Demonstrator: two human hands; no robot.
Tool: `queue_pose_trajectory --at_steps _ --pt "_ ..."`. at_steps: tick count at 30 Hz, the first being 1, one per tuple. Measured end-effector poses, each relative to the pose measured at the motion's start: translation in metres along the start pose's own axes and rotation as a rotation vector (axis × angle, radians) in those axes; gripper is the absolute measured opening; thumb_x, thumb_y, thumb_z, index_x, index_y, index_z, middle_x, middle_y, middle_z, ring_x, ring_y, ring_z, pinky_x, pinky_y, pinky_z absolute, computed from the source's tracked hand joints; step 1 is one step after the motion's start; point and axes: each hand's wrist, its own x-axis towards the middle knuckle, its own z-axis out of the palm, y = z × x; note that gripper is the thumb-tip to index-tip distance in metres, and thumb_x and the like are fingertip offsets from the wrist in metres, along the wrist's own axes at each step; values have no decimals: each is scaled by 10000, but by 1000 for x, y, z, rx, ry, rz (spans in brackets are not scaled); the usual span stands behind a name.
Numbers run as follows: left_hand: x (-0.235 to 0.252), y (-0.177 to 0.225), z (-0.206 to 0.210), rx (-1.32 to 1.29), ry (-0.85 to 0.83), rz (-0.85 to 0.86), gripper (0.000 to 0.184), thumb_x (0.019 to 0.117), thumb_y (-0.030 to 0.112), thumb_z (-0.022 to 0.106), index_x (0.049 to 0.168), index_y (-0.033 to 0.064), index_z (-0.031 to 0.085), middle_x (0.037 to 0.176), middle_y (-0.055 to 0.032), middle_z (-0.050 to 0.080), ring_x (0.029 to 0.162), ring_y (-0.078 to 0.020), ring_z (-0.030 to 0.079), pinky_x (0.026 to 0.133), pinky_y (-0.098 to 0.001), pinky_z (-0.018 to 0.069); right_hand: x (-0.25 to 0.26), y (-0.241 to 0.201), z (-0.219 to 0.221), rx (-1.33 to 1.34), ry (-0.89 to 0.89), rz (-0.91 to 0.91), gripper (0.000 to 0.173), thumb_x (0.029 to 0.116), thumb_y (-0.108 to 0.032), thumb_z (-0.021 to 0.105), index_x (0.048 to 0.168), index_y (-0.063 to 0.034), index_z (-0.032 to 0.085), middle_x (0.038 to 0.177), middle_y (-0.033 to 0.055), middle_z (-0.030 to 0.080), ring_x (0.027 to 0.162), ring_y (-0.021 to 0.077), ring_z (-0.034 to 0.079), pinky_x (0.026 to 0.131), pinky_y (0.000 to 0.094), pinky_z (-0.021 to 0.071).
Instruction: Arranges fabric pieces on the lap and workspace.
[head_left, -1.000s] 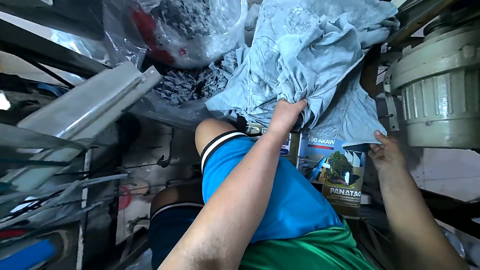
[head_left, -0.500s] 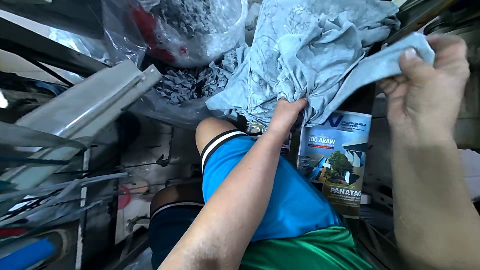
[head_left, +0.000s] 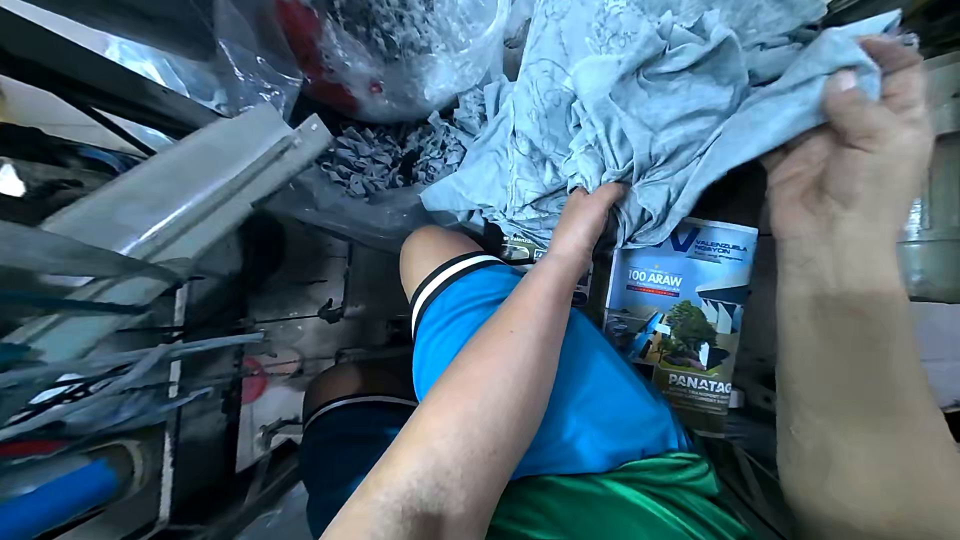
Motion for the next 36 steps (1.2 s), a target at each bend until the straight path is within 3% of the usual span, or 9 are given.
queue_pose_trajectory --at_steps 3,9,17,26,28,29,31,33,36 --pt "-3 3 -1 -53 -15 -15 486 1060 320 511 1416 -10 486 1353 -181 569 1260 -230 548 1065 -445 456 -3 1 -30 122 88 -13 243 1083 -42 351 1297 -98 452 1102 -11 630 1043 121 665 949 356 571" --pt "-2 -1 -2 -90 -66 8 501 1077 371 453 1424 12 498 1364 -163 577 1260 -212 560 1070 -424 461 -24 19 -70 177 156 53 223 1113 -104 293 1196 -169 489 1078 -36 669 1056 116 680 941 344 580" --pt "-9 1 -1 -76 -146 41 543 1102 413 344 1427 10 507 1431 -172 529 1329 -216 508 1110 -443 421 -36 25 -89 -144 265 107 231 1077 -60 338 1161 -178 518 987 -100 657 852 40 687 773 245 597" --pt "-12 4 1 -25 -144 11 504 1111 357 341 1424 -2 506 1451 -179 507 1347 -219 483 1123 -436 397 -39 22 -78 -287 217 41 261 993 3 378 978 -188 555 860 -150 650 720 -16 649 690 190 569" --pt "-12 4 0 -27 -150 6 516 1110 373 337 1435 7 499 1460 -175 503 1359 -220 478 1128 -442 398 -42 22 -89 -595 220 20 196 990 -20 403 1029 -96 580 936 -83 640 783 -19 634 736 188 559" --pt "-12 5 0 -26 -146 4 515 1109 373 336 1435 9 500 1460 -173 505 1359 -218 480 1128 -443 400 -44 21 -98 -839 193 28 255 996 -28 401 1102 6 631 1051 53 640 898 66 607 820 260 511" --pt "-15 9 2 -26 -136 -4 498 1117 347 330 1436 6 500 1469 -173 495 1368 -214 467 1136 -438 382 -46 20 -109 -1189 87 124 325 1025 -16 416 1224 85 652 1294 340 587 1224 433 563 1028 583 413" --pt "-16 11 3 -21 -125 -13 487 1119 337 327 1422 -1 503 1457 -176 497 1356 -214 471 1128 -436 384 -49 27 -109 -1288 27 176 323 1036 -65 486 1293 69 629 1426 385 455 1352 525 433 1104 630 345" --pt "-12 4 0 -19 -144 2 525 1109 380 337 1445 7 490 1467 -185 499 1366 -227 477 1128 -450 398 -53 34 -81 -1189 -91 42 371 1063 -206 523 1288 69 627 1391 349 509 1273 471 528 1057 578 432"
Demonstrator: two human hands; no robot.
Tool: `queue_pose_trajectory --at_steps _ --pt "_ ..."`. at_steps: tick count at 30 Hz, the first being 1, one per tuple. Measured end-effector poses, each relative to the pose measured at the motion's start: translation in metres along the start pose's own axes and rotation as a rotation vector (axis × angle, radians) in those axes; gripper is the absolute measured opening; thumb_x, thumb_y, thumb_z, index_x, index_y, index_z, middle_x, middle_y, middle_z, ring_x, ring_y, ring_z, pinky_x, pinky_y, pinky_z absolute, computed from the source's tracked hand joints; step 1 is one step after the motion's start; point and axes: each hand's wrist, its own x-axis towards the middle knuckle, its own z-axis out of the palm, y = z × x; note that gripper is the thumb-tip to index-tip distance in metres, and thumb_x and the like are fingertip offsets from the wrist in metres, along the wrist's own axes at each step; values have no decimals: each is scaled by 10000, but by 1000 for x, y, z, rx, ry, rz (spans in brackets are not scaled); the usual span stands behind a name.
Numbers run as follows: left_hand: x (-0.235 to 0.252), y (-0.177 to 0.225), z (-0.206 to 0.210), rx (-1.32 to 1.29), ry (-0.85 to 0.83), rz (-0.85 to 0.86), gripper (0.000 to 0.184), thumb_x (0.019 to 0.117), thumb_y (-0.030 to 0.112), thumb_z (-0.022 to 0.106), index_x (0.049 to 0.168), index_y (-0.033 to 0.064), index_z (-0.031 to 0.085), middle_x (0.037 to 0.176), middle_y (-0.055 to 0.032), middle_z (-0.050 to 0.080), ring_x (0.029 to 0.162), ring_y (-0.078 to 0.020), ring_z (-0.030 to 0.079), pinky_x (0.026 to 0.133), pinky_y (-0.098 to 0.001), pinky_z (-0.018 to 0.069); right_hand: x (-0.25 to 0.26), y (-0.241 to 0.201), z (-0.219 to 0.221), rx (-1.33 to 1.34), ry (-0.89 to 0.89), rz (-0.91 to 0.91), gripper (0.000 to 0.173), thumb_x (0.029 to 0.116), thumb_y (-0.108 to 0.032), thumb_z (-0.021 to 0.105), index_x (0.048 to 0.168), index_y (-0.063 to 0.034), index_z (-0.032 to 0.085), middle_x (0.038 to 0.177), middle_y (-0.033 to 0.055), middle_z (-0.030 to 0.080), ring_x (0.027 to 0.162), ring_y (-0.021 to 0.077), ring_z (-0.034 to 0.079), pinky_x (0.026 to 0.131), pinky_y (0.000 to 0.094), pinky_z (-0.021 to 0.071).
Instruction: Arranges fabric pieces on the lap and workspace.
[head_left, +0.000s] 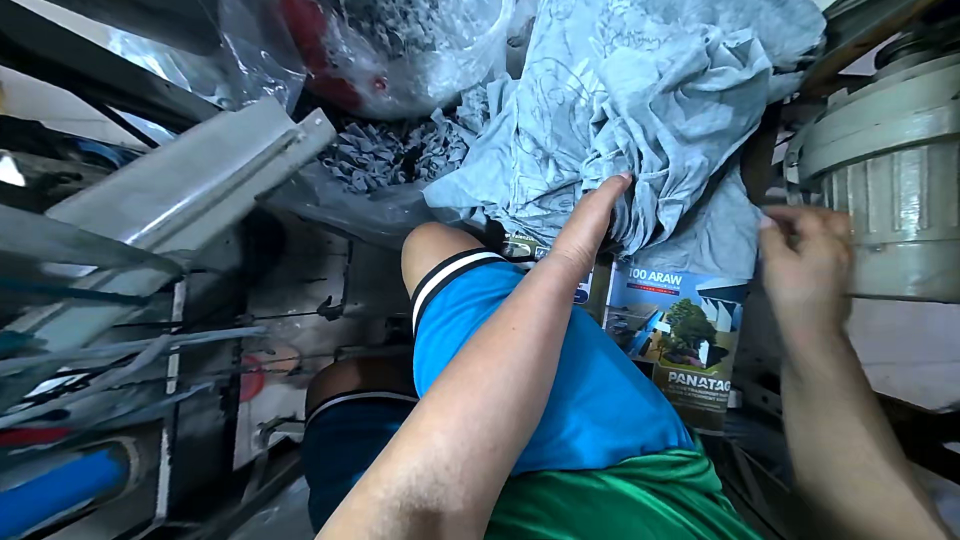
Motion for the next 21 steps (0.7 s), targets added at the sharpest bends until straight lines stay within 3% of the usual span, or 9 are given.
queue_pose_trajectory --at_steps 2,5,10,12,13,15,17,19,21 --pt "2 -2 0 3 -7 12 528 1108 390 332 1436 11 499 1443 -176 520 1340 -218 499 1113 -439 414 6 -28 14 112 -72 -127 406 1064 -264 525 1297 53 625 1327 311 568 1163 406 616 983 525 507" --pt "1 -2 -1 6 -1 4 527 1111 387 330 1430 4 500 1442 -177 522 1340 -221 500 1116 -442 412 21 -66 38 132 -90 -223 432 1036 -272 584 1327 48 597 1301 288 587 1075 365 648 926 485 528" --pt "3 -2 -3 53 -11 -1 550 1108 404 332 1402 -20 522 1425 -198 538 1333 -246 513 1113 -465 417 31 -71 44 48 -82 -163 330 1047 -166 500 1233 74 631 1145 294 667 1022 410 671 903 579 508" --pt "4 -3 -5 55 -22 11 549 1103 400 340 1400 -24 522 1436 -200 530 1349 -248 502 1124 -469 410 27 -56 35 158 -76 -77 348 1053 -174 466 1246 77 612 1092 290 671 973 382 674 863 577 514" --pt "4 -4 -5 51 -20 16 545 1102 400 338 1392 -21 526 1423 -199 537 1336 -246 511 1113 -467 419 25 -43 31 267 -70 -13 357 1048 -175 453 1268 70 592 1117 253 660 977 310 671 872 522 538" --pt "4 -3 -3 38 -13 18 544 1105 392 325 1396 -20 527 1415 -199 545 1322 -245 523 1100 -463 433 19 -19 24 568 -12 169 327 1060 -171 419 1301 25 522 1094 86 615 893 110 661 813 337 592" --pt "2 -1 -2 12 -4 4 532 1113 380 316 1413 -12 515 1428 -195 531 1329 -240 511 1105 -459 422 11 -1 21 810 98 437 247 1089 -192 418 1291 -61 472 1000 8 605 781 87 669 711 295 606" --pt "1 0 -1 1 0 -7 524 1115 375 310 1412 -6 514 1419 -193 533 1316 -236 517 1095 -451 430 1 16 23 825 188 610 348 1086 -188 433 1411 -67 412 1128 57 560 884 123 630 753 318 562" --pt "3 -1 -1 10 -4 -2 532 1112 382 311 1404 -10 520 1407 -197 541 1304 -238 526 1088 -453 435 -10 28 28 679 270 467 498 1022 -96 485 1487 -10 329 1287 88 487 1023 95 568 831 273 520"
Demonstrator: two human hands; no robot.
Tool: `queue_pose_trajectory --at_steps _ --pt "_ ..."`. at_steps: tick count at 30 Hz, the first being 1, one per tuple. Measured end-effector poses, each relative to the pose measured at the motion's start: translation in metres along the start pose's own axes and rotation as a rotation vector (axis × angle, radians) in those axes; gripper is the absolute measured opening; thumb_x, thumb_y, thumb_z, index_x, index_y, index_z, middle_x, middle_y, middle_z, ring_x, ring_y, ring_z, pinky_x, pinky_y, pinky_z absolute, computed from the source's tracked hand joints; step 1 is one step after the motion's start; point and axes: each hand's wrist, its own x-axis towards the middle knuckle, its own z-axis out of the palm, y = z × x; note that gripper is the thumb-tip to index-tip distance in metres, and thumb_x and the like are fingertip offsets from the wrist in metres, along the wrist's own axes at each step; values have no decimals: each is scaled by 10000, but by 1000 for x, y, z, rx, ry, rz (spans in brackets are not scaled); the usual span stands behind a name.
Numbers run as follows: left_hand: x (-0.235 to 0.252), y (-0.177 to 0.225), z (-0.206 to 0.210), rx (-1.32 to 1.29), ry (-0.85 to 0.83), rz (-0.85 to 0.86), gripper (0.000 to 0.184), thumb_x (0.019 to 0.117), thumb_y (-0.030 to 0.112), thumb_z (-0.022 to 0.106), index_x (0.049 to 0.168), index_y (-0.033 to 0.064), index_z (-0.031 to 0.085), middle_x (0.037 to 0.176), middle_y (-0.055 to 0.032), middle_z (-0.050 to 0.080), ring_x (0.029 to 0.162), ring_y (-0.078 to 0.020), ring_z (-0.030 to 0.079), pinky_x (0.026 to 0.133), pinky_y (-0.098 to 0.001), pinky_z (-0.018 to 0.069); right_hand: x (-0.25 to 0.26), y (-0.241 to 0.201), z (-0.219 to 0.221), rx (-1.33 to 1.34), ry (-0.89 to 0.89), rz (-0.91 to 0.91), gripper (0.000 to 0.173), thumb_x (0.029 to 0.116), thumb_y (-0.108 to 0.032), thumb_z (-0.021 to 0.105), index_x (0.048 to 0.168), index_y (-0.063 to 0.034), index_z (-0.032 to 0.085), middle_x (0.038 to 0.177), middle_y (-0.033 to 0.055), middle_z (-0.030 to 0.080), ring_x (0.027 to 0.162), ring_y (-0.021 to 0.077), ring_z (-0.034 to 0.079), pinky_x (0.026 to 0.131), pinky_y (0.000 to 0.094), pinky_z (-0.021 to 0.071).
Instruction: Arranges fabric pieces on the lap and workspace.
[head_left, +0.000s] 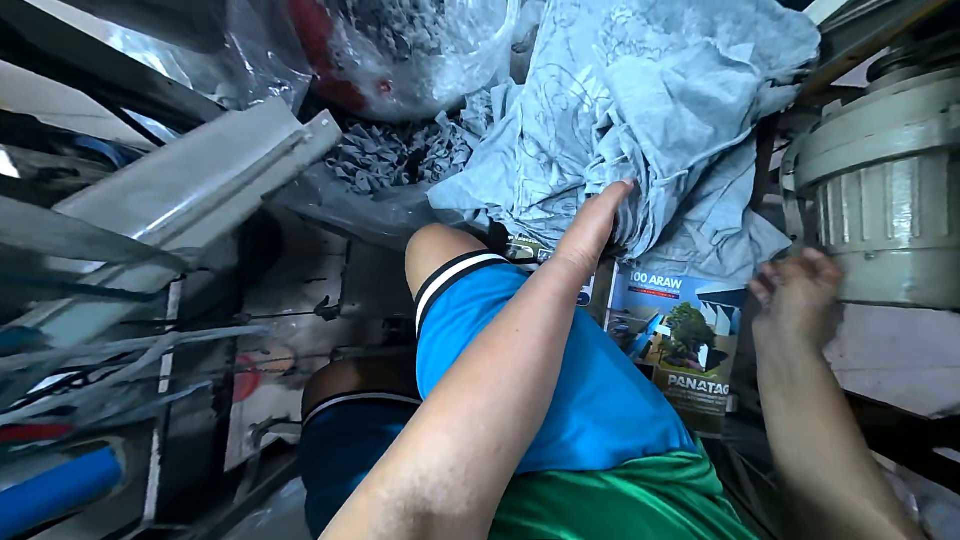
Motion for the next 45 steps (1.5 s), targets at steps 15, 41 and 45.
queue_pose_trajectory --at_steps 15,41,45 --pt "0 -2 -2 110 -32 54 556 1106 395 323 1394 -36 525 1444 -211 526 1367 -252 490 1137 -469 395 -18 -65 63 -419 -348 -556 343 1056 -195 465 1245 48 616 1068 210 680 923 234 656 839 432 516" --pt "9 -7 2 401 -60 126 443 943 236 746 1234 -71 616 1159 -209 683 1116 -259 660 1013 -473 508 -30 -58 55 236 -499 -71 66 1058 -67 487 1097 -104 525 884 -59 650 764 30 679 760 230 599" --pt "15 -7 -2 376 9 63 384 957 197 720 1214 -66 610 1157 -214 671 1104 -266 652 988 -473 511 -24 -60 45 216 -469 -117 75 1057 -72 482 1099 -105 535 892 -66 650 769 28 678 757 234 599"
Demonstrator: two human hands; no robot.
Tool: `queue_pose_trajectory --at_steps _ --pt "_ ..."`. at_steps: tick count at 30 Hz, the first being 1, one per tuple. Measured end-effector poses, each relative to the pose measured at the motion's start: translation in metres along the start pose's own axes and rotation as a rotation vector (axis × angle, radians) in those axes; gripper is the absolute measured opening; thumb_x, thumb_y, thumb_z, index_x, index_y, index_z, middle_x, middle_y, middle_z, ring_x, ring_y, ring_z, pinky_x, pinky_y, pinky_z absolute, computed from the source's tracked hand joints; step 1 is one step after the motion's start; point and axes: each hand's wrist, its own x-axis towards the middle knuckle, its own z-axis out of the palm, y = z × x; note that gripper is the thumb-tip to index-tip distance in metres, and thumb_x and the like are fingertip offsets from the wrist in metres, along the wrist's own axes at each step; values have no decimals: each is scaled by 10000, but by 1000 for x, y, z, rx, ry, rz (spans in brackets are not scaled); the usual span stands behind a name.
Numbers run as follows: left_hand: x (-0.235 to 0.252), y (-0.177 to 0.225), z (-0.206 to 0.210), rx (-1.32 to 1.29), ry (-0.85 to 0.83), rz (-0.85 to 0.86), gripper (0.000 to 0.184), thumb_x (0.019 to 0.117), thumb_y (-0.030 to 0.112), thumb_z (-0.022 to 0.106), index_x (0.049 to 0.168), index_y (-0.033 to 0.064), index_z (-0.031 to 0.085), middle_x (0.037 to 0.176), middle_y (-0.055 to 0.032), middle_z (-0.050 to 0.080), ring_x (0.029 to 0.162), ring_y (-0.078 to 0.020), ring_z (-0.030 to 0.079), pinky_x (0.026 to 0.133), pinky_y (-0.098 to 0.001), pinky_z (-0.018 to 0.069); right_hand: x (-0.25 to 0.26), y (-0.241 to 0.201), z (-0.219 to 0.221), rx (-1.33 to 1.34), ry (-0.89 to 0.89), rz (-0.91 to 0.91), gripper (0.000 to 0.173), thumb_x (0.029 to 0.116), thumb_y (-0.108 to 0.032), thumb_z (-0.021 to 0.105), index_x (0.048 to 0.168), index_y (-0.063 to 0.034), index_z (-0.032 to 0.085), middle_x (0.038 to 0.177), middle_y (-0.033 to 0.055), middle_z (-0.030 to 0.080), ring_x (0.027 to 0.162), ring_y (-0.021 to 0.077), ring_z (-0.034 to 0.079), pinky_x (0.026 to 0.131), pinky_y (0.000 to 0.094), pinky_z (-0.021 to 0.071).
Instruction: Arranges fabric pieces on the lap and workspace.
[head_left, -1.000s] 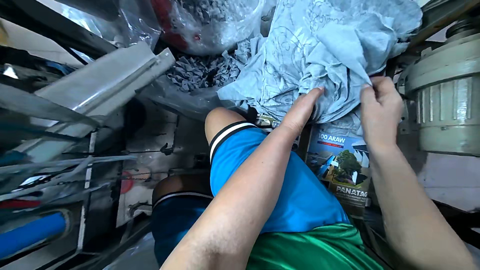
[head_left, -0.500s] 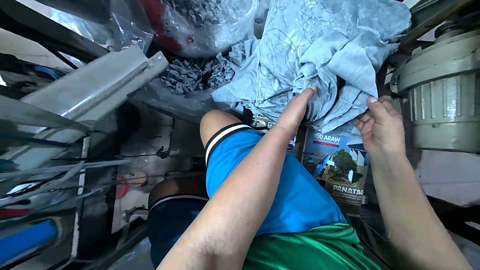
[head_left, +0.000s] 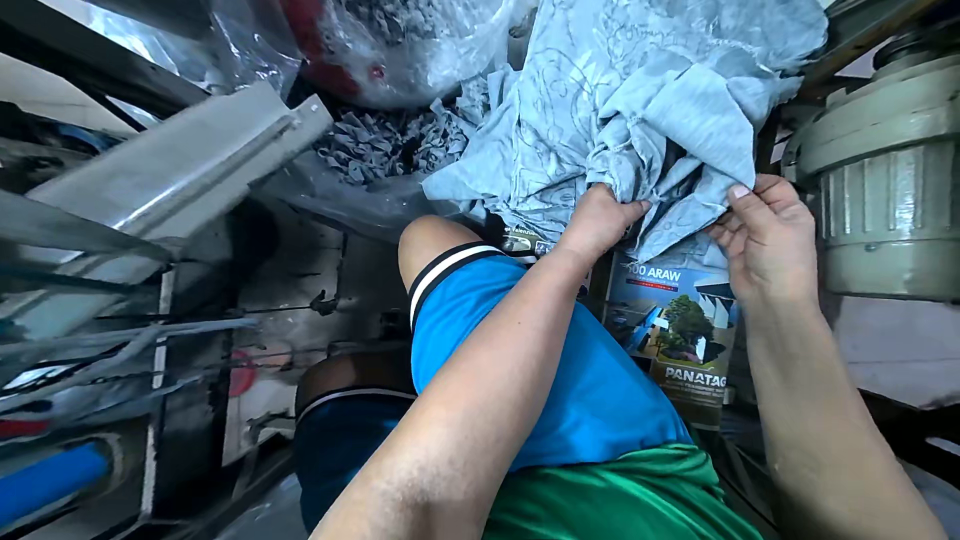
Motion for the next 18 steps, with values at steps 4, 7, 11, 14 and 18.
queue_pose_trajectory --at_steps 4,7,11,14,18 --pt "0 2 0 -78 38 -21 381 936 160 739 1219 -51 595 1134 -186 674 1063 -225 662 952 -426 534 1 0 -17 59 157 50 115 1089 -146 416 1160 -119 502 861 -71 633 745 48 672 740 259 597" --pt "-3 6 -2 -237 66 17 352 921 74 731 1226 -27 588 1132 -138 664 1048 -155 644 937 -341 532 2 20 -39 259 408 292 108 1092 -197 397 1085 -146 492 808 -32 601 703 84 656 693 276 595" --pt "-4 6 -3 -286 58 -7 359 929 69 722 1240 -36 577 1141 -152 661 1043 -170 651 933 -353 543 -10 56 -60 354 464 584 256 1124 -326 348 1025 -152 508 773 -24 624 654 67 642 593 215 551" --pt "-4 4 -2 -253 39 -14 352 933 77 719 1235 -40 581 1127 -153 665 1031 -170 654 926 -353 542 -16 59 -63 302 450 577 371 1126 -354 273 894 -191 513 630 -78 584 528 26 582 505 178 496" --pt "-4 4 -1 -191 42 -16 363 919 115 749 1205 -48 595 1109 -160 676 1023 -177 665 923 -369 548 -15 27 -55 131 451 137 294 1129 -289 271 975 -166 490 707 -116 577 621 20 612 642 219 559"
